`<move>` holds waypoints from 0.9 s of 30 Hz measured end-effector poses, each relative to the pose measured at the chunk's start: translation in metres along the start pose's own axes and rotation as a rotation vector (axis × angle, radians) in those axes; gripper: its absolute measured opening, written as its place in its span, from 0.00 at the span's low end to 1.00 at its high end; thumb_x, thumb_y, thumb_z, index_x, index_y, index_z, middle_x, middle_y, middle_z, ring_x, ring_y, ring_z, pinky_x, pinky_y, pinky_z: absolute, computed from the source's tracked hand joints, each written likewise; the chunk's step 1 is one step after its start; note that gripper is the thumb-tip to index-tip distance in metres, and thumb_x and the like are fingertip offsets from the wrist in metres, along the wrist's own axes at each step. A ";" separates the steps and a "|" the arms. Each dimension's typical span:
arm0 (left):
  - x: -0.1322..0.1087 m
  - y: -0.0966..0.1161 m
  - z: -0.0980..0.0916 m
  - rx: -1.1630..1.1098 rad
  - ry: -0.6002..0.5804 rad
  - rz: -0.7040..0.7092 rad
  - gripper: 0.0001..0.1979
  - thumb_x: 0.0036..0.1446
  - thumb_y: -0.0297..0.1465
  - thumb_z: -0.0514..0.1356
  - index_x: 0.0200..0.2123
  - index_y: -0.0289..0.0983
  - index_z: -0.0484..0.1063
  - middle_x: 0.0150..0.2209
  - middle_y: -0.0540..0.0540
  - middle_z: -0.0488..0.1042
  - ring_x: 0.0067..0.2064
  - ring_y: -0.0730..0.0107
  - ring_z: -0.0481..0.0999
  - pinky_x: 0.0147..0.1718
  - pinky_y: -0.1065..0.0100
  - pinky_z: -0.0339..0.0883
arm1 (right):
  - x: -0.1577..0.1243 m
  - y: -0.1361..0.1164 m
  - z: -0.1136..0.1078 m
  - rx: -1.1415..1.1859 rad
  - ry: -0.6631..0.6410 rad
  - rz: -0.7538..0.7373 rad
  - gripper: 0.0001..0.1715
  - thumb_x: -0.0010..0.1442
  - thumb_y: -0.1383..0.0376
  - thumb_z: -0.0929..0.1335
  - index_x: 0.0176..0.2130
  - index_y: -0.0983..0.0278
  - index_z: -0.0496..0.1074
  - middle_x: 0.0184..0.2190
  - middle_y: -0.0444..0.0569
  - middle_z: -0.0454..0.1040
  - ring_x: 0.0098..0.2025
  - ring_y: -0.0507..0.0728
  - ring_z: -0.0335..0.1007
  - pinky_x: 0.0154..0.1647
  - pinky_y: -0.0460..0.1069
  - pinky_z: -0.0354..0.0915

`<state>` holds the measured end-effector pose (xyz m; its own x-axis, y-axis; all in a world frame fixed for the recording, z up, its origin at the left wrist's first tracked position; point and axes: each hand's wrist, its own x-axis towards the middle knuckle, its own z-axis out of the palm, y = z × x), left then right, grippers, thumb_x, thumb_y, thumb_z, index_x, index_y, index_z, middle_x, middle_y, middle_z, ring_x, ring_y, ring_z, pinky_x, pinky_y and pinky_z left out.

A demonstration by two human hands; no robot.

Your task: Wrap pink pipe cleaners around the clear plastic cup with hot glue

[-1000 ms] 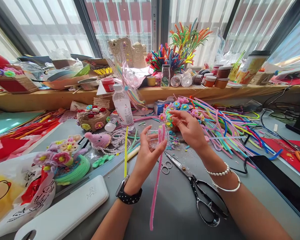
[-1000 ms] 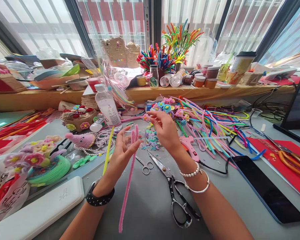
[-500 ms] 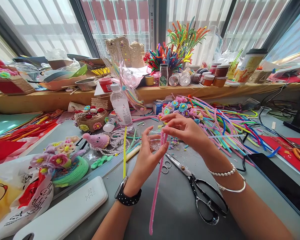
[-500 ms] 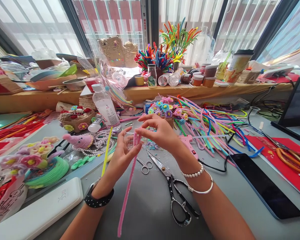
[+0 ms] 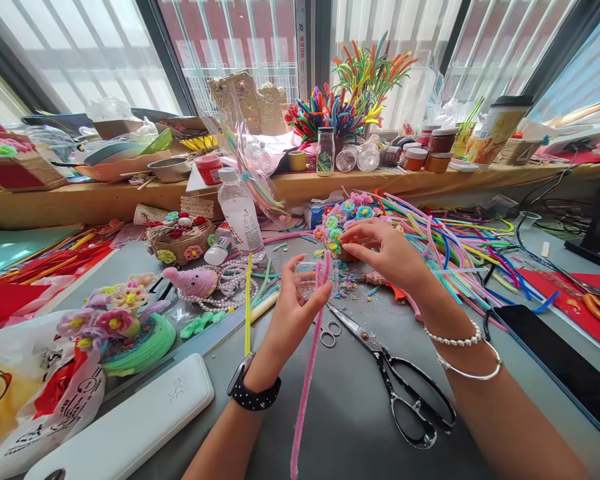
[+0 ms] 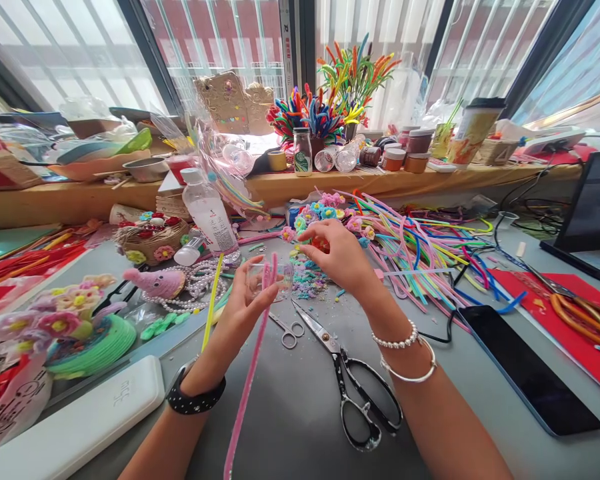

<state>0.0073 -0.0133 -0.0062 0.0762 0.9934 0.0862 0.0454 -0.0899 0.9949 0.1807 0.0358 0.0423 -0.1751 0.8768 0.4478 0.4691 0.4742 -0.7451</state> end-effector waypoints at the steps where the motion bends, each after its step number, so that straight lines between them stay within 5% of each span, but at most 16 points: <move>1: 0.001 -0.001 0.000 -0.004 -0.003 -0.006 0.35 0.50 0.45 0.60 0.56 0.41 0.49 0.45 0.41 0.67 0.44 0.61 0.71 0.43 0.59 0.64 | -0.001 -0.001 0.000 0.002 0.009 -0.013 0.14 0.53 0.56 0.68 0.24 0.64 0.74 0.38 0.54 0.72 0.43 0.59 0.68 0.42 0.56 0.65; 4: 0.001 -0.002 -0.001 -0.012 -0.005 -0.023 0.34 0.50 0.45 0.60 0.56 0.41 0.50 0.44 0.42 0.67 0.42 0.61 0.72 0.42 0.57 0.65 | -0.003 -0.008 0.002 0.114 0.027 -0.039 0.18 0.53 0.53 0.68 0.22 0.64 0.72 0.38 0.53 0.72 0.43 0.58 0.69 0.43 0.56 0.66; 7: 0.000 -0.003 0.000 -0.034 -0.021 -0.011 0.34 0.50 0.45 0.60 0.56 0.41 0.50 0.43 0.43 0.67 0.40 0.62 0.72 0.42 0.58 0.65 | -0.005 -0.012 0.007 0.242 -0.108 -0.036 0.14 0.49 0.54 0.71 0.31 0.62 0.74 0.45 0.52 0.69 0.49 0.58 0.66 0.45 0.55 0.66; 10: -0.001 -0.001 0.001 -0.030 -0.054 0.025 0.33 0.51 0.44 0.60 0.56 0.42 0.50 0.45 0.43 0.66 0.41 0.64 0.72 0.43 0.58 0.64 | -0.006 -0.014 0.013 0.352 -0.176 -0.005 0.13 0.50 0.54 0.70 0.28 0.62 0.74 0.46 0.51 0.70 0.50 0.57 0.67 0.48 0.55 0.65; 20: -0.005 0.008 0.003 -0.044 -0.090 0.109 0.35 0.51 0.42 0.61 0.57 0.44 0.47 0.47 0.42 0.64 0.54 0.57 0.65 0.48 0.59 0.60 | -0.013 -0.025 0.023 0.415 -0.027 -0.013 0.13 0.52 0.56 0.70 0.23 0.61 0.74 0.40 0.49 0.71 0.47 0.57 0.68 0.51 0.56 0.63; 27: -0.005 0.007 0.003 -0.088 -0.060 0.117 0.33 0.51 0.40 0.61 0.57 0.45 0.48 0.47 0.44 0.64 0.50 0.60 0.68 0.48 0.59 0.60 | -0.015 -0.027 0.027 0.447 0.005 0.026 0.14 0.51 0.56 0.70 0.22 0.62 0.72 0.40 0.49 0.71 0.46 0.57 0.68 0.48 0.55 0.65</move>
<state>0.0102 -0.0191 0.0003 0.1358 0.9700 0.2016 -0.0542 -0.1959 0.9791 0.1472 0.0121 0.0419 -0.1637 0.8891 0.4274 0.0533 0.4406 -0.8961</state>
